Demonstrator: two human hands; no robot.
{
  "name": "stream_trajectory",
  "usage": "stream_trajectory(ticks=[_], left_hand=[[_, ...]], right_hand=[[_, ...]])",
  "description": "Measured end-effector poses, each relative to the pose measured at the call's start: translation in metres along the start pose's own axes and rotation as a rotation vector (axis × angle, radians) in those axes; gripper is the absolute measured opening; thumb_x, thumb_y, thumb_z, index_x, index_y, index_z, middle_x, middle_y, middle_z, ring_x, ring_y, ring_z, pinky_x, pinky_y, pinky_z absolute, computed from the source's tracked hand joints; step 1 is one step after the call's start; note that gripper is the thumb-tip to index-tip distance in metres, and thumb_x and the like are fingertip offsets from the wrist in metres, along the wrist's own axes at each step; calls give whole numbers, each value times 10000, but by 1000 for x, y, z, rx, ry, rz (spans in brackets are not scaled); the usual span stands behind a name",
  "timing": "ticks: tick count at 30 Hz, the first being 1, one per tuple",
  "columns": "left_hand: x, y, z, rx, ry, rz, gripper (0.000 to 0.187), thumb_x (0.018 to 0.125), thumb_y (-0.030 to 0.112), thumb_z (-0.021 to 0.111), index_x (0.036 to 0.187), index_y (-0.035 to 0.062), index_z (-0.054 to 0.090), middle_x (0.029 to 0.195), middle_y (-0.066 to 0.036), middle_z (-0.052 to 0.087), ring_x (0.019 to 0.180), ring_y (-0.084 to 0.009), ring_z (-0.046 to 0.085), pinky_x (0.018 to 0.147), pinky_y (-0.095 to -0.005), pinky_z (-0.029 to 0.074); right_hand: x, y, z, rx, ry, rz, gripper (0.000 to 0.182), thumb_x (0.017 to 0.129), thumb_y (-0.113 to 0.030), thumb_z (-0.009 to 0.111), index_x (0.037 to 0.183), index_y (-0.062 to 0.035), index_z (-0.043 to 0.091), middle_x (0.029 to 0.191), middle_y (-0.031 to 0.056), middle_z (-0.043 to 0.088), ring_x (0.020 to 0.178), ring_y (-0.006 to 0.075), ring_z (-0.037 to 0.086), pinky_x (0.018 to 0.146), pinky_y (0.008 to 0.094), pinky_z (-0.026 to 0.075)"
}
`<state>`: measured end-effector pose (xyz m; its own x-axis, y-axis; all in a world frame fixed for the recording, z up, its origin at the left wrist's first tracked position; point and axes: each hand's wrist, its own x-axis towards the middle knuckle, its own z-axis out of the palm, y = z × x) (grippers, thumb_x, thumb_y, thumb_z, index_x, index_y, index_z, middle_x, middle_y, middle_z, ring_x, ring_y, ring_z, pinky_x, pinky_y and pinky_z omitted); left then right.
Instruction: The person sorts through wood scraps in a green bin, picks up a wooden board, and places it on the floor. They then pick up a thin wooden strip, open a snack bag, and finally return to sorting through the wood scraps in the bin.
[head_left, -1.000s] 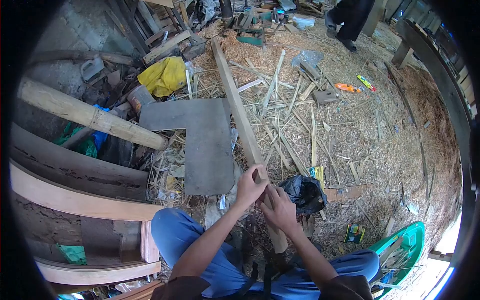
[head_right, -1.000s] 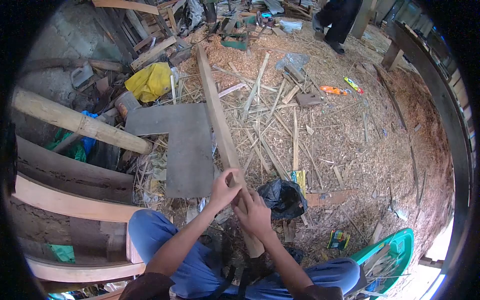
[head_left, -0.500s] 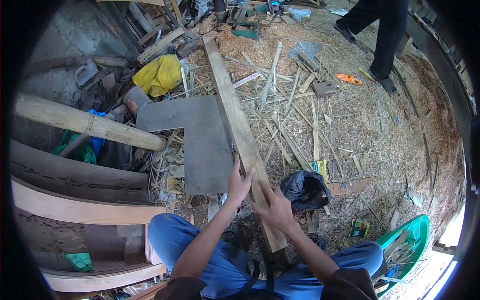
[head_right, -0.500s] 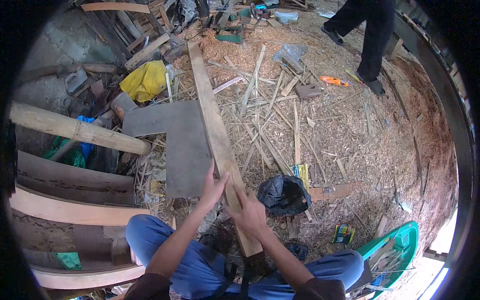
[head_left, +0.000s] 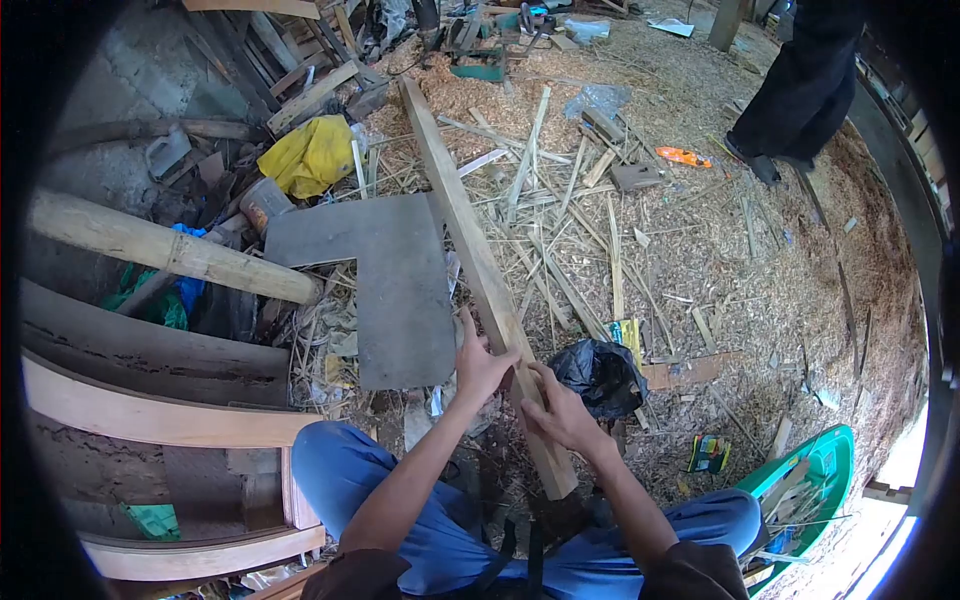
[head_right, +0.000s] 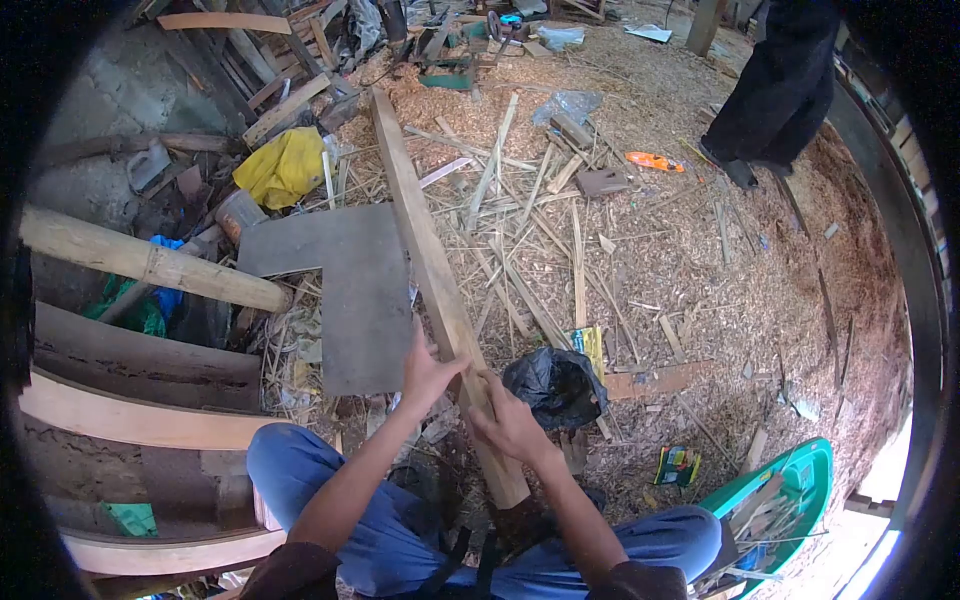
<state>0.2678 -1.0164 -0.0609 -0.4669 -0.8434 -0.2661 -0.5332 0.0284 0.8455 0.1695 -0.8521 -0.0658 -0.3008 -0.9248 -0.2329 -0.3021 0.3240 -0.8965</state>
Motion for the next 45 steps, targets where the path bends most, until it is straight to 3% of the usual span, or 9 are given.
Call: stream_trajectory(ticks=[6,16,18,21,24,27,31,40,45], left_hand=[[15,-42,14,-57,-58,30,670,808,135,838,1367,-67,529,1156,-179,739,1012,-215,736,848,-338,593],[17,-36,21,-61,-112,52,647,857,214,833,1352,-73,529,1184,-184,730,1022,-223,734,848,-336,588],[20,-29,28,-45,-115,103,751,822,266,832,1391,-100,505,1328,-289,636,1277,-355,620,1065,-444,483],[11,-7,31,154,114,401,753,852,255,805,1468,-35,484,1571,-335,358,1500,-377,358,1198,-513,325],[10,16,23,521,-52,607,821,840,207,784,1567,99,418,1683,-269,143,1578,-362,161,1248,-578,193],[5,44,15,768,-302,856,945,781,111,788,1613,225,356,1704,-202,160,1587,-342,154,1252,-595,195],[-2,57,26,833,-395,845,1082,723,35,821,1640,230,280,1723,-168,115,1598,-339,97,1282,-588,110],[20,55,74,684,-287,1092,720,770,41,772,1447,126,544,1538,-168,458,1517,-343,320,1257,-609,164],[10,63,87,822,-453,1043,692,717,147,858,1359,115,602,1325,-176,570,1371,-345,471,1273,-576,171]], right_hand=[[-6,13,14,14,68,-12,780,943,-341,670,1555,-56,280,1228,355,633,1162,508,619,1002,508,499],[-18,-4,14,-190,278,91,950,687,-295,845,1508,-110,406,1248,245,590,1113,449,630,926,504,549],[-20,-2,5,-280,354,61,928,659,-257,855,1481,-127,444,1232,222,588,1107,433,628,917,499,552],[-27,1,-12,-362,452,-14,864,631,-165,862,1421,-157,514,1263,197,575,1128,400,616,938,482,530],[-37,6,-27,-491,463,-28,860,625,-165,857,1417,-173,523,1278,186,569,1128,388,606,939,480,522],[-52,11,-45,-552,460,-48,833,618,-155,850,1392,-196,544,1303,180,550,1116,384,600,937,481,519],[-77,10,-74,-622,427,-61,770,625,-166,856,1339,-207,572,1318,189,533,1127,388,596,955,490,517],[-132,-11,-106,-816,349,-120,593,670,-231,847,1211,-192,607,1302,195,552,1080,371,630,900,487,525],[-125,-3,-84,-825,450,120,761,748,-228,780,1456,-178,505,1315,190,547,1148,375,574,1004,519,446]])
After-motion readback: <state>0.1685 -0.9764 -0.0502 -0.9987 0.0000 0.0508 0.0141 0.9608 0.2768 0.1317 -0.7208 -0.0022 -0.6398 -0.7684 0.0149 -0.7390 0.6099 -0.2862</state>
